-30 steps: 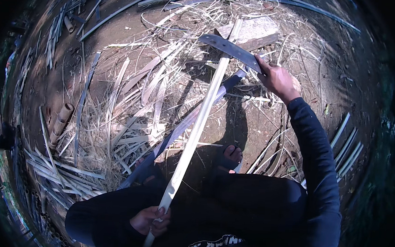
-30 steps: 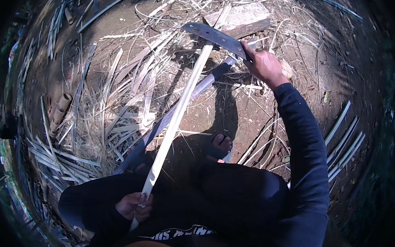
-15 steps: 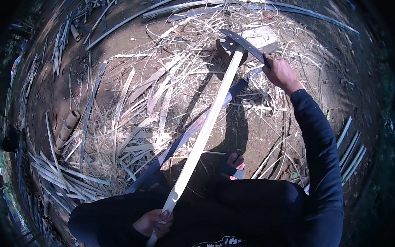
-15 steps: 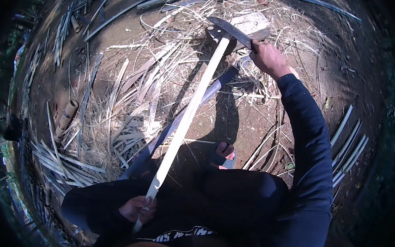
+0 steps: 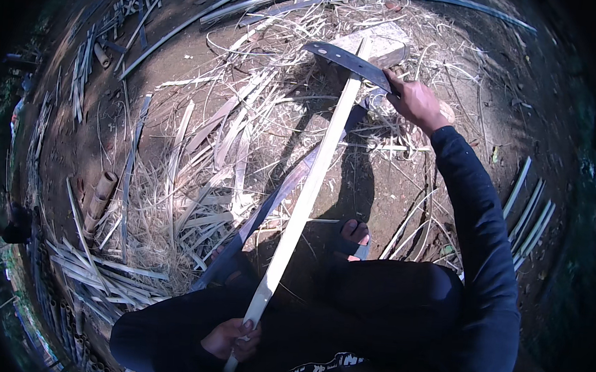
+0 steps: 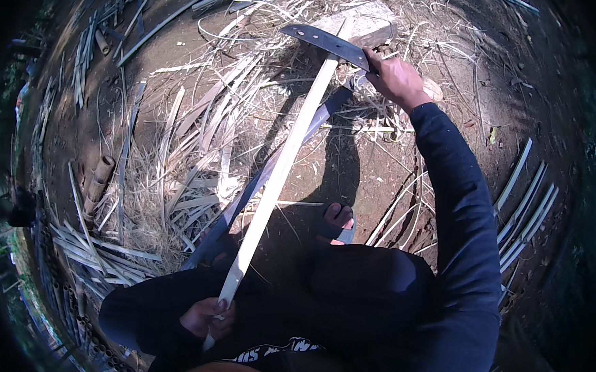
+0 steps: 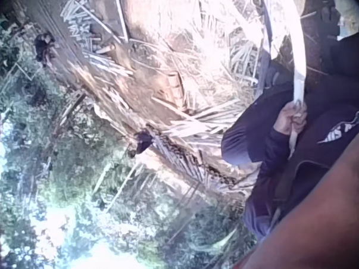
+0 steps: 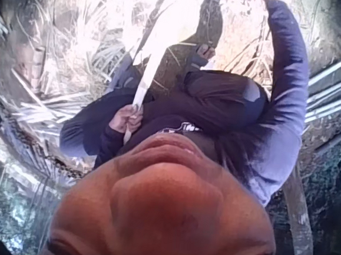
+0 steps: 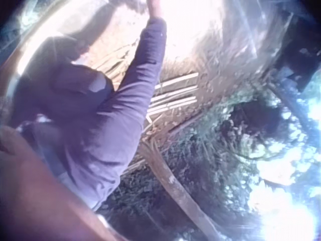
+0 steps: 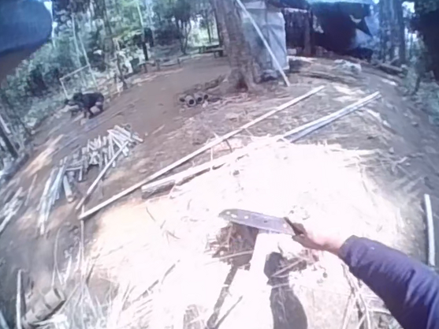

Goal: The person strips layers from bamboo stalks using a drawknife and a handheld blade, working outdoors. The person holds the bamboo piece steady and pulls the knife toward them to remove thin strips, repeating this action across multiple stalks.

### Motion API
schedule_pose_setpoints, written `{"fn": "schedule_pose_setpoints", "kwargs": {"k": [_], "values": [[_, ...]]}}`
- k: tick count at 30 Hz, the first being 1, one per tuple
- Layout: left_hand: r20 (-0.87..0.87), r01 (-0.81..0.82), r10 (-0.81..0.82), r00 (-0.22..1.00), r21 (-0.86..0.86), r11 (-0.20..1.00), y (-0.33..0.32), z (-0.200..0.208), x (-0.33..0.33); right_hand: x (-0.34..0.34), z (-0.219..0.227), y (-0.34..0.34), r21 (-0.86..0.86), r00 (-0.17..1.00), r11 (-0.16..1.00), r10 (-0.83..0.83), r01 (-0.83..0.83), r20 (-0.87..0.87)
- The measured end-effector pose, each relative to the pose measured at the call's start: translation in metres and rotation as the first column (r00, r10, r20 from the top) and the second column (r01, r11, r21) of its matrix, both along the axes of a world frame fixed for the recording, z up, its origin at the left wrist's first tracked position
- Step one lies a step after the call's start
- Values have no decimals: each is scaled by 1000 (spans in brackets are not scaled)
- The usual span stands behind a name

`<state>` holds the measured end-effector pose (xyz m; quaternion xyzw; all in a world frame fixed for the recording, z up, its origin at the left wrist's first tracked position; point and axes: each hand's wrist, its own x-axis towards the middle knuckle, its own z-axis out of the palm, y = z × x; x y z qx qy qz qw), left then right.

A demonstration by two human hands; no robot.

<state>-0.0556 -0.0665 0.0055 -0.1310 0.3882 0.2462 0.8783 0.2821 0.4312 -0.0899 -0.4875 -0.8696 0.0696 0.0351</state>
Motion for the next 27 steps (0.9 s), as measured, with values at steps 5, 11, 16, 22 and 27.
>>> {"fn": "schedule_pose_setpoints", "kwargs": {"k": [5, 11, 16, 22, 27], "values": [[112, 26, -24, 993, -12, 1000, 2, -7, -9, 41, -33, 45, -6, 934, 958, -280, 286, -221], [-11, -2, 3, 1000, 79, 997, 20, -4, 7, 14, -36, -34, -119, 855, 949, -314, 291, -414], [-91, 35, -29, 995, 61, 998, 22, -2, 12, 6, -19, -71, -112, 938, 984, -166, 138, -303], [-506, 216, -117, 855, 141, 966, 34, 19, 16, -8, -45, -91, -111, 884, 992, -105, 61, -455], [-902, 402, 24, 431, 216, 890, 44, 73, -16, -15, -71, -111, -296, 672, 929, -367, 224, -643]]}}
